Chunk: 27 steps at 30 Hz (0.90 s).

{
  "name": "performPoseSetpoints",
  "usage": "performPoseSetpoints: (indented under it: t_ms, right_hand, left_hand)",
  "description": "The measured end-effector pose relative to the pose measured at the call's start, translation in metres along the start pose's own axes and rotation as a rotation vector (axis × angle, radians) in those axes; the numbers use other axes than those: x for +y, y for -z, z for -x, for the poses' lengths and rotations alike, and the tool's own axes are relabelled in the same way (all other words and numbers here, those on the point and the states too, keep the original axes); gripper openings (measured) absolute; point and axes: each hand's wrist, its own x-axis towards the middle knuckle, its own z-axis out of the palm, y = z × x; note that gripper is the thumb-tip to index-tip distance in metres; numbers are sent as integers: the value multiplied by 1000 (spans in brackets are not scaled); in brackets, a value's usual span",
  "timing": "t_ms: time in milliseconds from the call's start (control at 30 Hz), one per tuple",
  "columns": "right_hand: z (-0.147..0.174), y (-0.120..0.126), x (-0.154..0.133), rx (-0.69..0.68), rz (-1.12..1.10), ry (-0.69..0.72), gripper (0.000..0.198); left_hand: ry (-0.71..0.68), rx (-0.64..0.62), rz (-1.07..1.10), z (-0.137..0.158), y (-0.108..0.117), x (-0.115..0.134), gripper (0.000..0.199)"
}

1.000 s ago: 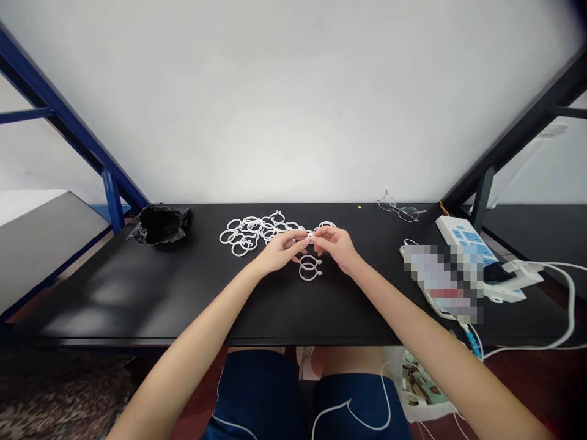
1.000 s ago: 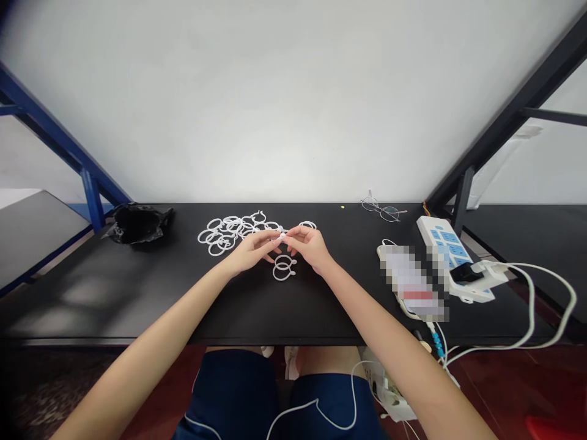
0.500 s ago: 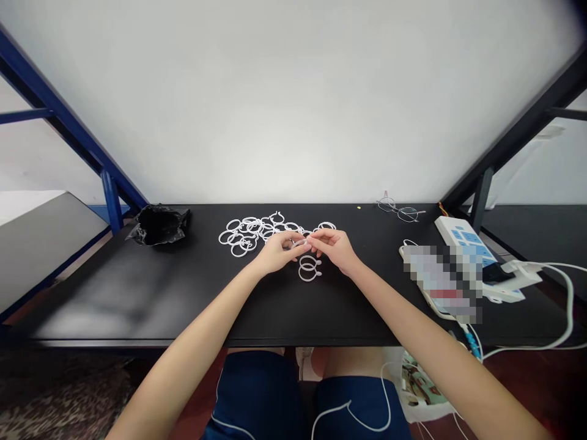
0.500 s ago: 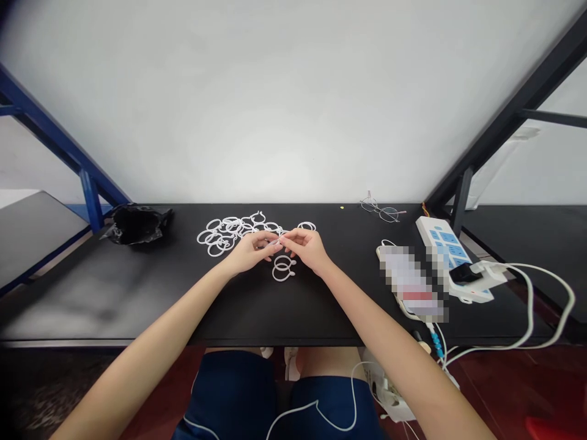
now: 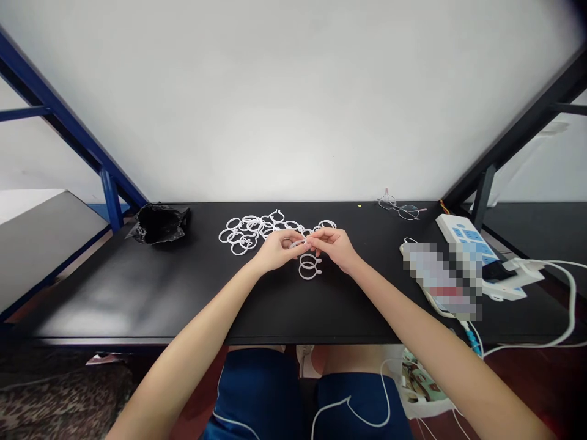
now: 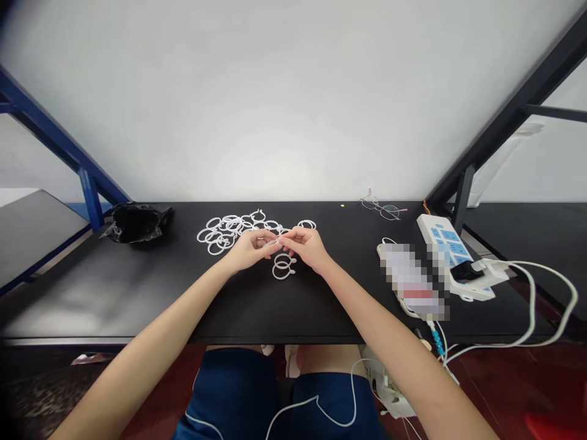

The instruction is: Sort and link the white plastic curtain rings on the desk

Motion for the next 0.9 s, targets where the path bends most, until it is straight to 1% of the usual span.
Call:
performPoseSetpoints:
  t_ms: [267,700,900]
  right_hand:
    - [0,-1,2,-12,-46,-1,26]
    - [-2,1,6,-13,-36,-29,28]
    - [-2,1,6,7,-47,-52,29]
  left_hand:
    - [16,15,-30,0,1,0,37]
    - [42,22,-12,0,1,1,37]
    - [34,23,1,0,0,2,38]
